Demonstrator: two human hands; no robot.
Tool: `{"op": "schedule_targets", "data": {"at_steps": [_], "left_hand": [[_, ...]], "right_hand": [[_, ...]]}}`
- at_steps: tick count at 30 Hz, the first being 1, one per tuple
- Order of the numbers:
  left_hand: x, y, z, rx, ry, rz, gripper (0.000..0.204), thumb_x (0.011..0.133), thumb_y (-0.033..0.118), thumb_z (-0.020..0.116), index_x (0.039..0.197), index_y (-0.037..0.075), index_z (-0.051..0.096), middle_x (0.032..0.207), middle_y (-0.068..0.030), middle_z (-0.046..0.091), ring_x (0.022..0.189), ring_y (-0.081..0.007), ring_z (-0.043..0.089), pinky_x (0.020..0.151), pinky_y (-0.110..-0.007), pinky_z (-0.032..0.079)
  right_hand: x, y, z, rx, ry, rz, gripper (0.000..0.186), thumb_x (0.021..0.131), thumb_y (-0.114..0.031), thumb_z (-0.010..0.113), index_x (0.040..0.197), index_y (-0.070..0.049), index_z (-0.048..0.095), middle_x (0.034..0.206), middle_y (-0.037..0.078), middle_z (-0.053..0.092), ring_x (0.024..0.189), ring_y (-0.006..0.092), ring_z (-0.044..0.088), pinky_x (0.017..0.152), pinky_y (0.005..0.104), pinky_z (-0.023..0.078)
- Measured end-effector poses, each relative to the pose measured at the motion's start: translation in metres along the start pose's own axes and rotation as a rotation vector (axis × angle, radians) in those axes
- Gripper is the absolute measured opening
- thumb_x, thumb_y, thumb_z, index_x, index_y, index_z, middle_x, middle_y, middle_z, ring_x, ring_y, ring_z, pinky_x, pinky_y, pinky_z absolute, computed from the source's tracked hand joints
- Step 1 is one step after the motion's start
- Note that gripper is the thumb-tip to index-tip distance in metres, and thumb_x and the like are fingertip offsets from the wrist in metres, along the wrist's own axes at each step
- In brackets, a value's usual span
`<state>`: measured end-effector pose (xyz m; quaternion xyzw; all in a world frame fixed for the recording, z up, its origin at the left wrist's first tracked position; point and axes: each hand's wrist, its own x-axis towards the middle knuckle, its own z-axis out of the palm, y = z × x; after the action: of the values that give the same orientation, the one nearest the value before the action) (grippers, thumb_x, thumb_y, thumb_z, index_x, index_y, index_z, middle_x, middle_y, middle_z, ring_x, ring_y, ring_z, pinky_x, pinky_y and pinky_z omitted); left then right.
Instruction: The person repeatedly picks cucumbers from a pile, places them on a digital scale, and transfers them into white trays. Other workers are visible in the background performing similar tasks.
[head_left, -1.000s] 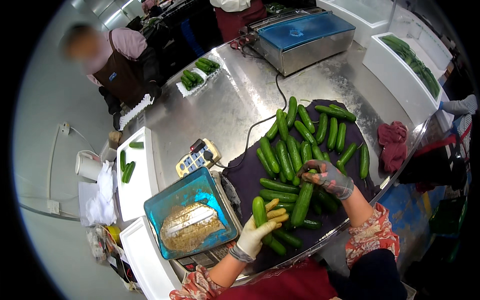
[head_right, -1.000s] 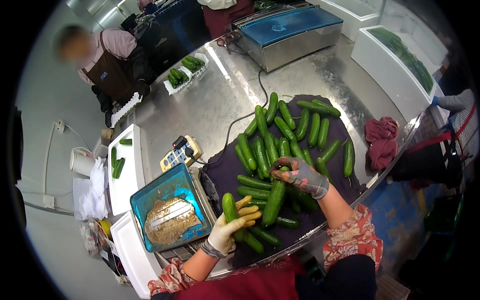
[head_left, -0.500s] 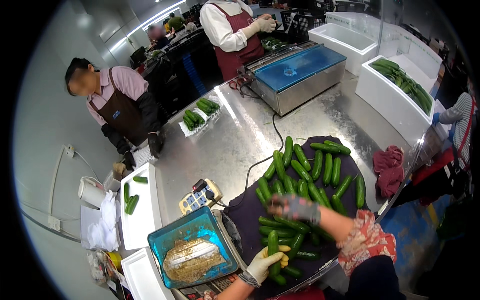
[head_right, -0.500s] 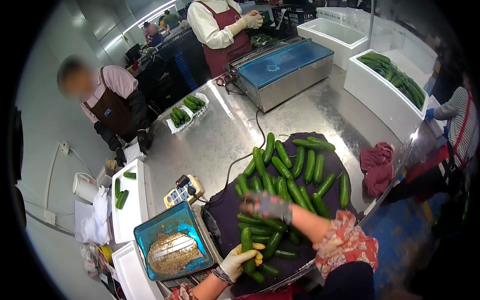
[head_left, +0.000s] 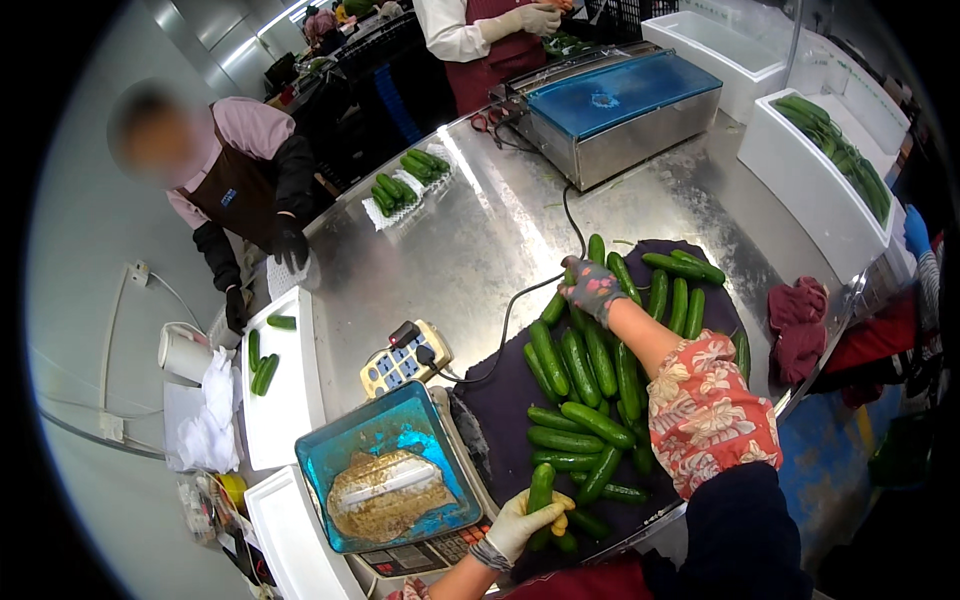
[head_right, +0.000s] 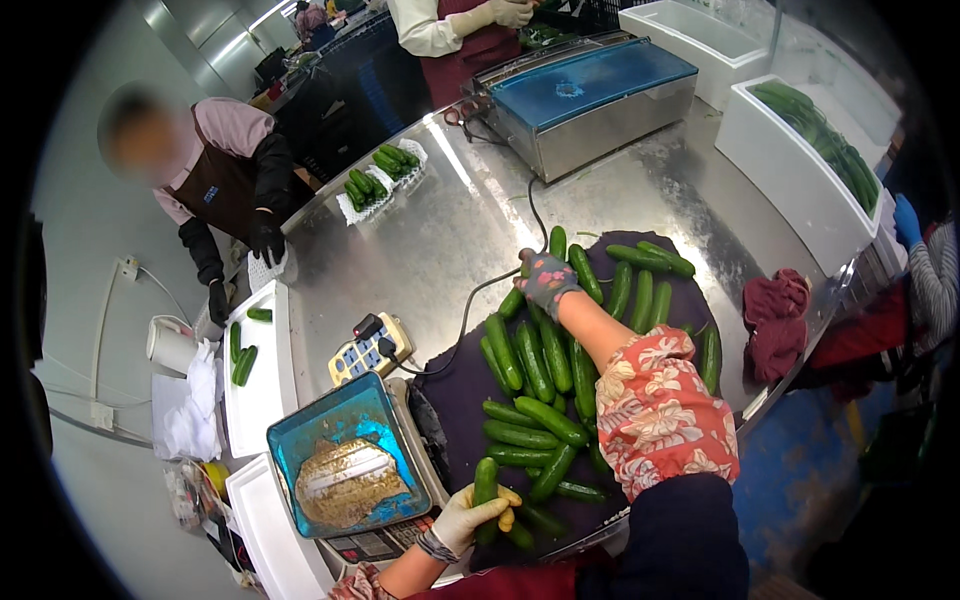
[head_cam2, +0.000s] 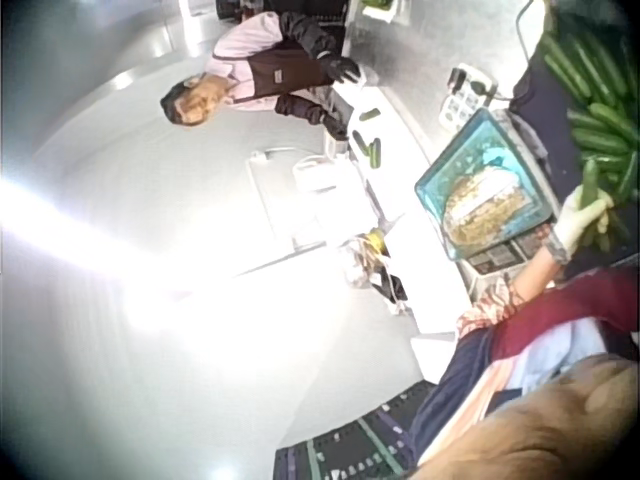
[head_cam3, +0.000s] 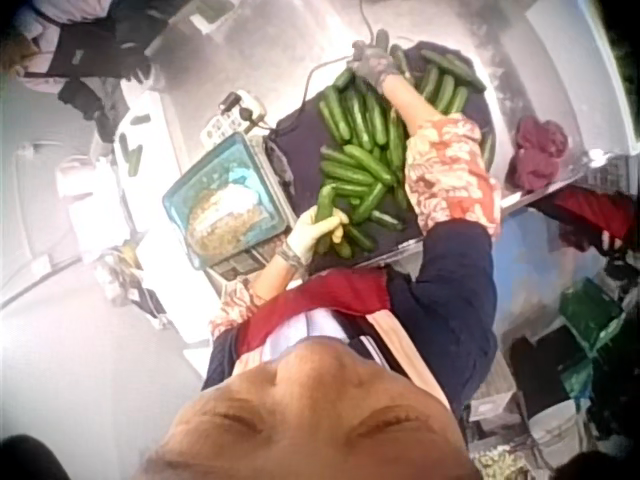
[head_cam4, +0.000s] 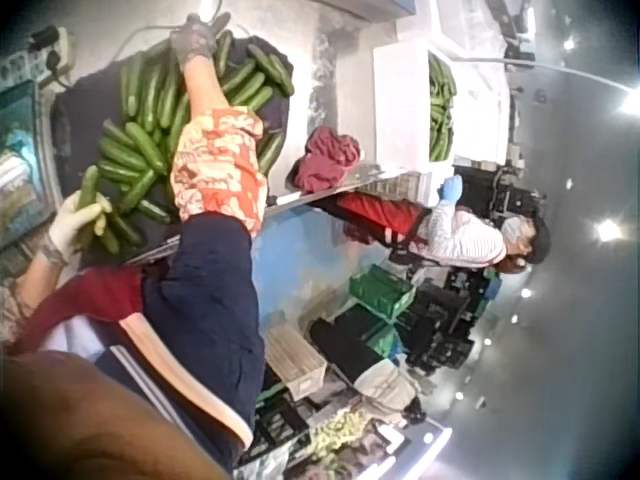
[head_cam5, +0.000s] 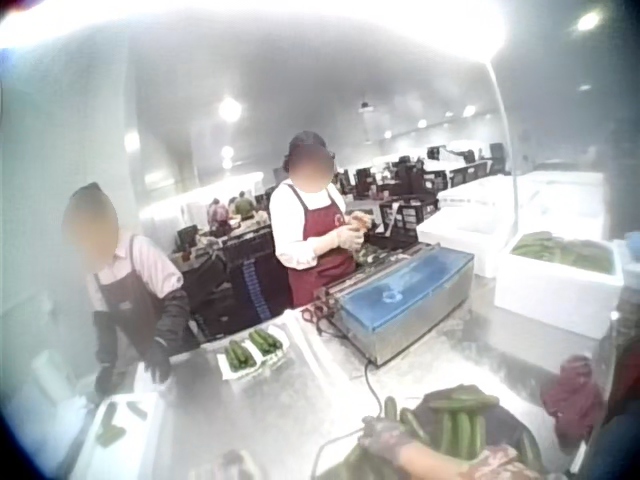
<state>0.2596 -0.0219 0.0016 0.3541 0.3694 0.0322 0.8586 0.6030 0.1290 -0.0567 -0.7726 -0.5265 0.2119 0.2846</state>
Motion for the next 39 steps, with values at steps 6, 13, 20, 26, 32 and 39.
{"op": "schedule_targets", "data": {"at_steps": [6,13,20,26,32,39], "left_hand": [[-0.001,0.000,0.001,-0.011,0.000,-0.001,0.020,0.088,0.012,0.058,0.099,-0.006,0.058,0.073,-0.0091,0.059,0.069,-0.0156,0.056,0.068,-0.027,0.045],[0.001,-0.008,0.003,-0.018,-0.004,-0.021,0.022,0.087,0.012,0.057,0.099,-0.006,0.058,0.075,-0.0095,0.060,0.069,-0.0162,0.058,0.067,-0.027,0.046],[-0.005,-0.020,0.000,-0.047,0.015,-0.078,0.023,0.087,0.014,0.061,0.100,-0.004,0.060,0.075,-0.0066,0.062,0.068,-0.0141,0.059,0.066,-0.026,0.048],[-0.020,-0.017,0.000,-0.015,0.024,-0.031,0.023,0.088,0.016,0.059,0.098,-0.005,0.060,0.074,-0.0084,0.062,0.067,-0.0156,0.058,0.066,-0.026,0.047],[-0.029,-0.031,-0.008,-0.048,0.017,-0.007,0.034,0.088,0.027,0.057,0.098,-0.005,0.058,0.076,-0.0123,0.062,0.070,-0.0203,0.059,0.068,-0.029,0.047],[-0.026,-0.037,-0.005,-0.049,-0.100,0.010,0.033,0.090,0.027,0.055,0.095,-0.005,0.059,0.080,-0.0120,0.062,0.074,-0.0199,0.060,0.071,-0.031,0.048]], "right_hand": [[-0.021,0.041,-0.018,0.626,0.262,0.073,0.053,0.078,-0.032,0.064,0.118,0.000,0.049,0.100,0.015,0.063,0.091,0.0287,0.061,0.081,0.0330,0.047],[-0.108,0.051,-0.030,0.013,-0.240,-0.382,0.040,0.086,-0.035,0.052,0.120,-0.013,0.054,0.123,0.020,0.051,0.105,0.0321,0.055,0.091,0.0377,0.044],[-0.128,-0.024,-0.021,-0.193,0.005,-0.227,0.029,0.084,-0.029,0.052,0.100,-0.006,0.058,0.100,0.019,0.058,0.090,0.0355,0.058,0.080,0.0420,0.047],[-0.106,0.048,-0.048,0.254,0.317,-0.034,0.032,0.087,-0.031,0.053,0.103,-0.004,0.060,0.096,0.020,0.064,0.088,0.0333,0.062,0.076,0.0379,0.050],[-0.163,0.148,-0.101,0.952,0.526,0.245,0.031,0.088,-0.020,0.055,0.112,-0.001,0.055,0.090,0.007,0.062,0.075,0.0146,0.058,0.067,0.0241,0.046],[-0.242,0.114,-0.092,0.527,0.510,0.357,0.023,0.088,-0.021,0.055,0.099,-0.001,0.060,0.081,0.007,0.063,0.070,0.0132,0.057,0.064,0.0248,0.046]]}}
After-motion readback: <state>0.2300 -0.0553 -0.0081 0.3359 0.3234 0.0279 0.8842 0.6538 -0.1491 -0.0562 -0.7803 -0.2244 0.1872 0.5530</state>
